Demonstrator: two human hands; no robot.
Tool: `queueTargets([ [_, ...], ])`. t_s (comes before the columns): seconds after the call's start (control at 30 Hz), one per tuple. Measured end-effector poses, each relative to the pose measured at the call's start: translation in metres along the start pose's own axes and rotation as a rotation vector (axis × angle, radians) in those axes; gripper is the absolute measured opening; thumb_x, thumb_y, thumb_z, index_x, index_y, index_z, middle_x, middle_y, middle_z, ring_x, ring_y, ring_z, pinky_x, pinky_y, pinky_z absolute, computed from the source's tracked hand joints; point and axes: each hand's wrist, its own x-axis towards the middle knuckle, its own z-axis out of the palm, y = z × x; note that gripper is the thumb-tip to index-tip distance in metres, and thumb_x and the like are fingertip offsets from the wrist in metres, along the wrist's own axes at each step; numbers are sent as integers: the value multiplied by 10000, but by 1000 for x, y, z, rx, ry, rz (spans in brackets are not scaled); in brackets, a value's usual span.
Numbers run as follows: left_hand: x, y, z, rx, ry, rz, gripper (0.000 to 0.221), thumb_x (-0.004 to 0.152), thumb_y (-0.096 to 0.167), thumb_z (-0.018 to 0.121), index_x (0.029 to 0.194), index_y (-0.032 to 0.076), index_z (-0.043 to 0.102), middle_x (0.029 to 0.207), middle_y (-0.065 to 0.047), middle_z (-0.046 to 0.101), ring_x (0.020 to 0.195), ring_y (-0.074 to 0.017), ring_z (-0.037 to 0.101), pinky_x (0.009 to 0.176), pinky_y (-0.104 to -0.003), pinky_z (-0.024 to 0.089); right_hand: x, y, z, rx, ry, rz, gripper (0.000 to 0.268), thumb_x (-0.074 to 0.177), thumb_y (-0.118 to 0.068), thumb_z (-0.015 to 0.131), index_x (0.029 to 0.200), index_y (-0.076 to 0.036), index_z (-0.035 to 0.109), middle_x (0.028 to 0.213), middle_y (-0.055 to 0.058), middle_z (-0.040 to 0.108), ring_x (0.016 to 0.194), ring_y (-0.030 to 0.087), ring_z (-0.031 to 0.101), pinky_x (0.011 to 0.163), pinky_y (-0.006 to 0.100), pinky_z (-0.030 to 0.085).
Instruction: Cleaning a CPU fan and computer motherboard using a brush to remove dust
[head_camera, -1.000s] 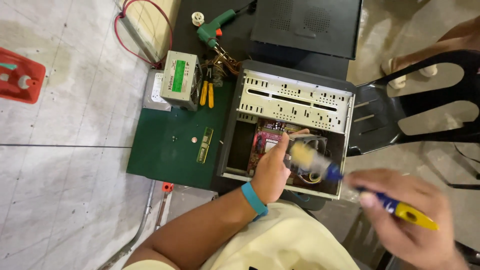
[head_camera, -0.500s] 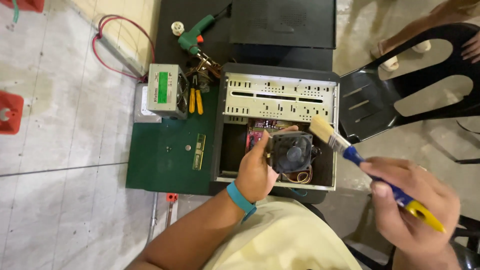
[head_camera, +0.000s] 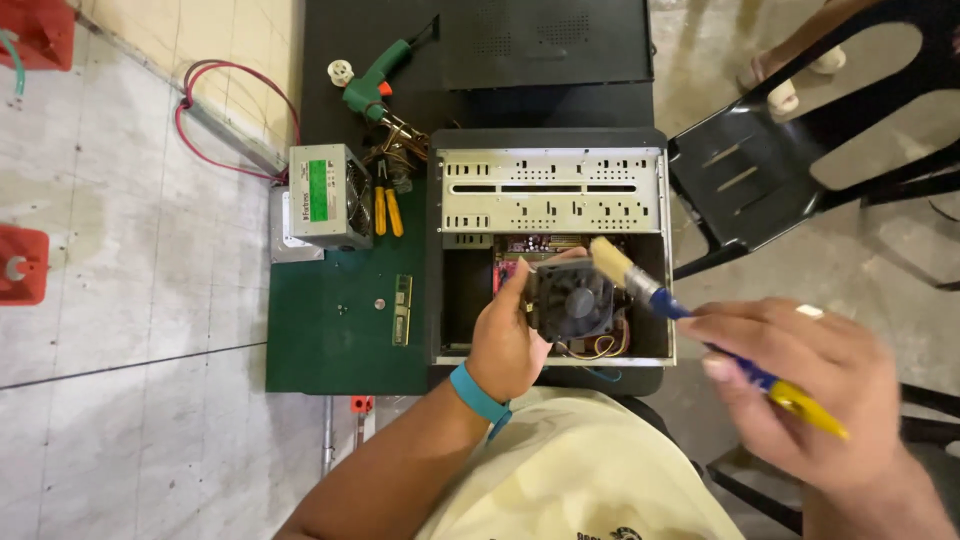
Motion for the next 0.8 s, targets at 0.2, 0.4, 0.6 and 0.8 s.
queueTargets([
  [0.2,-6,0,-3,383,-97,152,593,1162,386,214,1450,-3,557,1442,-207,618,1410,-325,570,1295,-458,417,6,-1,5,179,-148,-92,230,940,-279,581,1041,-149,743,957,33,794,738,160,784,590,296,616],
  [0.4,-11,-2,-20,573,-285,286,444,1147,95,463,1585,128,399,1555,-242,470,1499,-449,458,1321,-694,343,-5,-4,0,154,16,105,226,948,-184,539,988,-45,712,942,110,759,706,214,731,618,272,539],
  [0.6,-7,-47,-97,1139,-299,584,787,860,-69,471,1545,314,412,1510,-251,369,1305,-489,539,1203,-626,559,-17,-2,4,226,67,248,232,939,-166,557,973,0,716,934,118,772,774,217,769,716,271,585],
  [0.8,-4,-40,-88,1288,-352,715,992,769,-156,402,1613,355,294,1628,-210,406,1413,-496,530,1296,-673,381,-28,3,-1,235,113,220,259,920,-169,551,983,33,700,880,152,744,637,200,718,587,245,564],
])
